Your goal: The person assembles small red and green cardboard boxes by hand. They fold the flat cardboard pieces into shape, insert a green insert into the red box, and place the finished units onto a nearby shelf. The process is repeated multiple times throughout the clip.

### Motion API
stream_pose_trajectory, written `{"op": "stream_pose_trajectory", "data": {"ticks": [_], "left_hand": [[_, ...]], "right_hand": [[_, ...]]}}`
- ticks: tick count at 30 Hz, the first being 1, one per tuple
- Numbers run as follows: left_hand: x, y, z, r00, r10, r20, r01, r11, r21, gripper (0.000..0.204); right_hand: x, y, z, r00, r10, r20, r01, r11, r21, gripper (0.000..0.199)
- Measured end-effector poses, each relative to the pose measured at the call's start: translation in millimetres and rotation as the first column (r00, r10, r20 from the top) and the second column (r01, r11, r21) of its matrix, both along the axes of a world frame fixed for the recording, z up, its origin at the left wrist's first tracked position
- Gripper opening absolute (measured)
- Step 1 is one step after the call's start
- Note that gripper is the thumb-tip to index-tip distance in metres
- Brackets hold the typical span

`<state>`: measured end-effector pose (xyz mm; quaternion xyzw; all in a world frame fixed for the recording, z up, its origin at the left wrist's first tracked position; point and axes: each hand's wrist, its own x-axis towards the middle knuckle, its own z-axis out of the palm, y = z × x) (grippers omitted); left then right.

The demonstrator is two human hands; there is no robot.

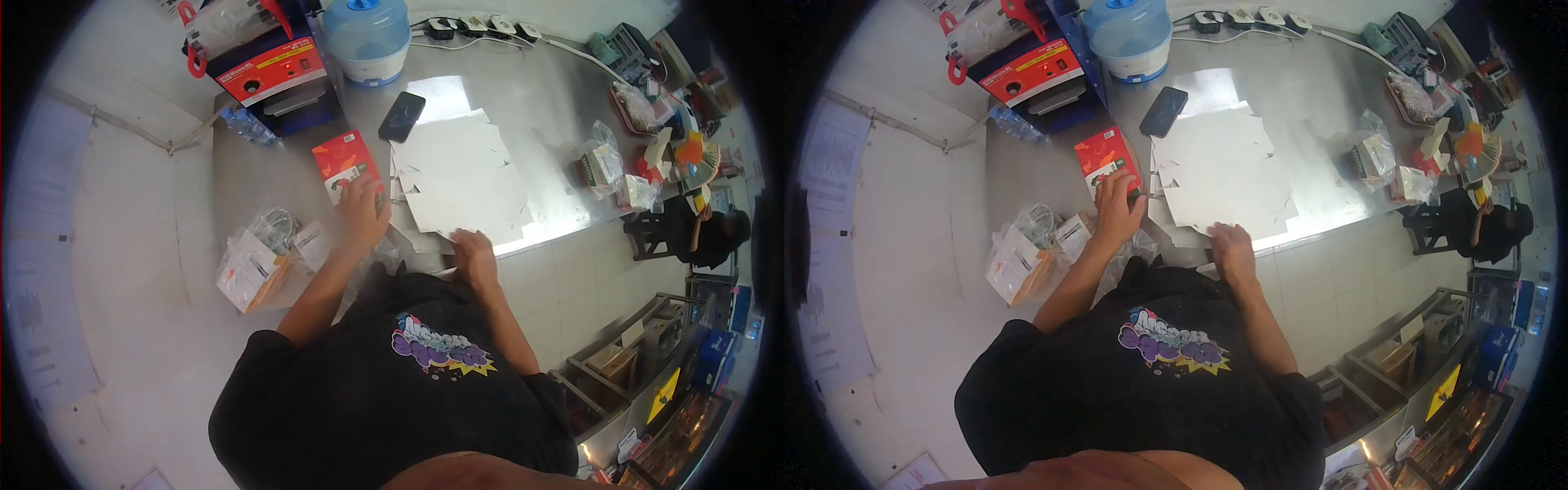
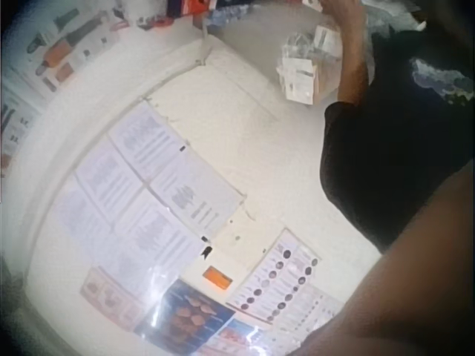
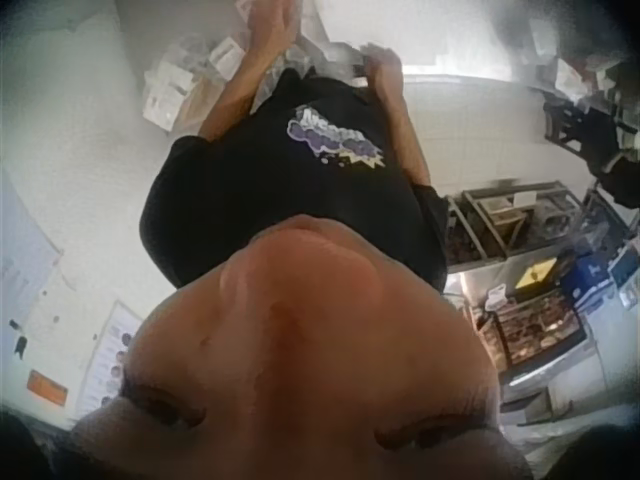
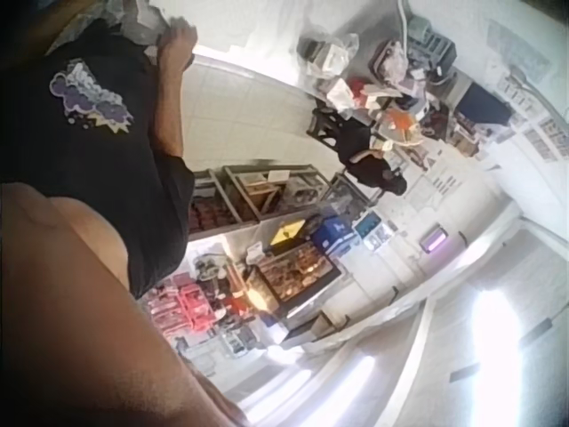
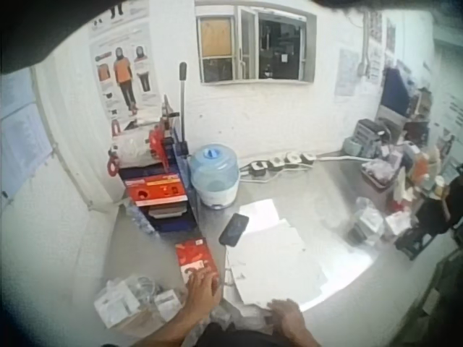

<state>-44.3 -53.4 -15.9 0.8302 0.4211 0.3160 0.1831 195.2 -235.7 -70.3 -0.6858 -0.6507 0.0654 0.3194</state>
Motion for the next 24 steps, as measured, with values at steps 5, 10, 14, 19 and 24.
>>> {"op": "stream_pose_trajectory", "data": {"ticks": [5, 10, 14, 19, 24], "left_hand": [[26, -17, 40, 0.952, -0.207, 0.227, 0.261, 0.934, -0.245, 0.046], [42, -28, 57, 0.848, -0.527, 0.051, 0.525, 0.824, -0.214, 0.039], [57, -20, 48, 0.785, -0.607, 0.124, 0.606, 0.709, -0.361, 0.022], [65, -17, 47, 0.843, -0.452, 0.291, 0.523, 0.815, -0.249, 0.015], [60, -32, 46, 0.832, -0.539, 0.133, 0.512, 0.837, 0.193, 0.017]], "right_hand": [[18, 18, 68, 0.856, -0.184, -0.483, 0.052, 0.960, -0.275, 0.015], [30, 27, 105, 0.568, -0.139, -0.811, -0.138, 0.956, -0.260, 0.016], [32, 24, 108, 0.777, -0.105, -0.621, -0.059, 0.970, -0.238, 0.016], [22, 22, 94, 0.781, -0.245, -0.574, 0.318, 0.948, 0.027, 0.047], [29, 39, 105, 0.036, -0.619, -0.784, 0.755, 0.531, -0.385, 0.094]]}}
